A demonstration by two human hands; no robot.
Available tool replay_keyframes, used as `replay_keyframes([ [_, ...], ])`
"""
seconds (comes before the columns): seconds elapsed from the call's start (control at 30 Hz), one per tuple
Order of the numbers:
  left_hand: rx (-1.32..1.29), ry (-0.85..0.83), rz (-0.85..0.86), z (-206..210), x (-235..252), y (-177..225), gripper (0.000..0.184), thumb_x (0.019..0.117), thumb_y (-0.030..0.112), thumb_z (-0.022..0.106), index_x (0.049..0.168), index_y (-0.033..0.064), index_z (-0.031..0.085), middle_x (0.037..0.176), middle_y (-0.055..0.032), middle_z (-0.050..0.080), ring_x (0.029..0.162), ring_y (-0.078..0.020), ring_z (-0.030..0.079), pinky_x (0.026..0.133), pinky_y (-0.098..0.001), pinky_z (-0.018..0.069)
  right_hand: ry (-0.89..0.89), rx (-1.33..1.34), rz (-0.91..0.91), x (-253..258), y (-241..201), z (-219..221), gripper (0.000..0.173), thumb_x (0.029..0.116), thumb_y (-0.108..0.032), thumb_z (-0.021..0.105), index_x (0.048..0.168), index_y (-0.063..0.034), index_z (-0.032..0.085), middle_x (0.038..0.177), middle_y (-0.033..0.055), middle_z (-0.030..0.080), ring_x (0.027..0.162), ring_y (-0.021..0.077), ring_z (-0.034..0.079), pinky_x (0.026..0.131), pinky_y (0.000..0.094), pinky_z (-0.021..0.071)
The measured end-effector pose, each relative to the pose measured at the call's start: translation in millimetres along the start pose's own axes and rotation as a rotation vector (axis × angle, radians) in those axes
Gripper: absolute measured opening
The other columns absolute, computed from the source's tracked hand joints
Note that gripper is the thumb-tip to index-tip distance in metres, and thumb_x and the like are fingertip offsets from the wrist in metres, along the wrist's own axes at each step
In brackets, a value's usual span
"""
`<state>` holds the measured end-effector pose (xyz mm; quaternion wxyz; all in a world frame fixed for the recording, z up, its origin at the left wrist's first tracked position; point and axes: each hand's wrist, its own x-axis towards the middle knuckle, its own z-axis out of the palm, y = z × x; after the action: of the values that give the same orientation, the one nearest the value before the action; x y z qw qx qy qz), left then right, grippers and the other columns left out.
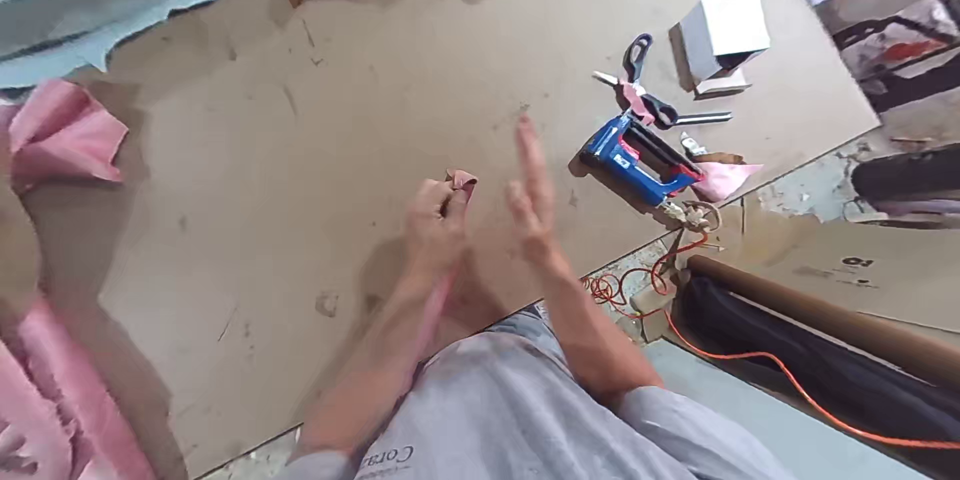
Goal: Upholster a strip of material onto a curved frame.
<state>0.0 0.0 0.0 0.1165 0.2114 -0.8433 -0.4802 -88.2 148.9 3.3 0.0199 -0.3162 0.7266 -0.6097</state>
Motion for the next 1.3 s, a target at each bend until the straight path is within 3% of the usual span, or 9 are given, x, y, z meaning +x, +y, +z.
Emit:
replay_keyframes([
  [0.07, 0.239, 0.004, -0.062, 31, 3, -28, 0.031, 0.1039, 0.025, 0.054, 0.093, 0.003, 0.073, 0.1, -0.0119, 0.068, 0.09, -0.023, 0.068, 0.083, -0.043, 0.0576, 0.051, -0.661, 0.159, -8, 30, -76, 0.063, 0.0987, -0.03, 0.06, 0.153, -0.0025, 0.045, 0.161, 0.0197, 0.038, 0.149, 0.0315, 0.038, 0.119, 0.0503, 0.0388],
  [0.13, 0.365, 0.018, -0.075, 59, 0, -49, 0.033, 0.1043, 0.025, 0.051, 0.095, 0.0028, 0.073, 0.103, -0.0144, 0.069, 0.096, -0.0288, 0.069, 0.086, -0.0474, 0.0573, -0.02, -1.032, 0.469, -15, 60, -144, 0.08, 0.0903, -0.043, 0.071, 0.157, -0.0095, 0.041, 0.154, 0.0265, 0.042, 0.142, 0.0457, 0.042, 0.108, 0.0648, 0.0428],
  [0.23, 0.457, 0.076, -0.07, 69, -4, -56, 0.033, 0.1049, 0.028, 0.05, 0.093, 0.0071, 0.073, 0.101, -0.0123, 0.069, 0.096, -0.0305, 0.067, 0.083, -0.0506, 0.052, -0.187, -1.16, 0.715, -26, 100, -197, 0.096, 0.0868, -0.055, 0.073, 0.162, -0.0124, 0.032, 0.145, 0.034, 0.046, 0.13, 0.0568, 0.047, 0.098, 0.0736, 0.0421],
  [0.33, 0.458, 0.109, -0.068, 72, 0, -60, 0.034, 0.1048, 0.029, 0.05, 0.091, 0.0073, 0.072, 0.101, -0.0119, 0.069, 0.101, -0.0318, 0.065, 0.085, -0.0487, 0.0525, -0.289, -1.133, 0.731, -9, 118, -212, 0.09, 0.0918, -0.042, 0.074, 0.163, -0.0136, 0.026, 0.137, 0.0334, 0.054, 0.124, 0.0546, 0.054, 0.098, 0.0735, 0.0423],
  [0.43, 0.408, 0.08, -0.131, 73, 0, -59, 0.032, 0.1046, 0.028, 0.051, 0.092, 0.004, 0.068, 0.103, -0.0147, 0.064, 0.102, -0.0325, 0.063, 0.085, -0.0465, 0.0536, -0.354, -1.114, 0.76, 13, 108, -207, 0.09, 0.0839, -0.023, 0.078, 0.16, -0.011, 0.032, 0.134, 0.0301, 0.059, 0.121, 0.0524, 0.058, 0.096, 0.075, 0.044],
  [0.53, 0.377, 0.022, -0.249, 69, 3, -53, 0.03, 0.1034, 0.03, 0.055, 0.111, 0.0026, 0.064, 0.119, -0.0199, 0.064, 0.11, -0.0375, 0.064, 0.089, -0.0516, 0.0532, -0.371, -1.183, 0.719, 27, 63, -179, 0.059, 0.0847, -0.039, 0.069, 0.132, -0.0048, 0.063, 0.108, 0.028, 0.069, 0.103, 0.0491, 0.066, 0.085, 0.0725, 0.0472],
  [0.67, 0.389, -0.006, -0.291, 71, 3, -54, 0.03, 0.1033, 0.031, 0.054, 0.118, 0.0057, 0.062, 0.121, -0.0189, 0.063, 0.11, -0.0381, 0.064, 0.086, -0.053, 0.0528, -0.475, -0.928, 0.695, 19, -2, -116, 0.037, 0.0866, -0.048, 0.068, 0.087, -0.0111, 0.072, 0.074, 0.0028, 0.069, 0.069, 0.0161, 0.068, 0.062, 0.0462, 0.0561],
  [0.87, 0.39, -0.014, -0.233, 71, 4, -59, 0.019, 0.095, 0.017, 0.057, 0.11, 0.0046, 0.062, 0.116, -0.0176, 0.065, 0.105, -0.0371, 0.065, 0.075, -0.0507, 0.0532, -0.693, -0.818, 0.521, 21, -18, -49, 0.024, 0.0835, -0.043, 0.069, 0.085, -0.019, 0.073, 0.068, -0.0054, 0.067, 0.064, 0.0067, 0.065, 0.057, 0.0373, 0.051],
  [1.3, 0.226, 0.029, -0.189, 64, 5, -67, 0.025, 0.0854, 0.008, 0.073, 0.109, 0.0043, 0.064, 0.11, -0.0168, 0.065, 0.099, -0.0364, 0.068, 0.071, -0.0486, 0.0579, -0.75, -0.92, 0.487, 23, -7, -33, 0.024, 0.0836, -0.041, 0.068, 0.081, -0.017, 0.071, 0.065, -0.0033, 0.064, 0.062, 0.0095, 0.063, 0.056, 0.0381, 0.0478],
])
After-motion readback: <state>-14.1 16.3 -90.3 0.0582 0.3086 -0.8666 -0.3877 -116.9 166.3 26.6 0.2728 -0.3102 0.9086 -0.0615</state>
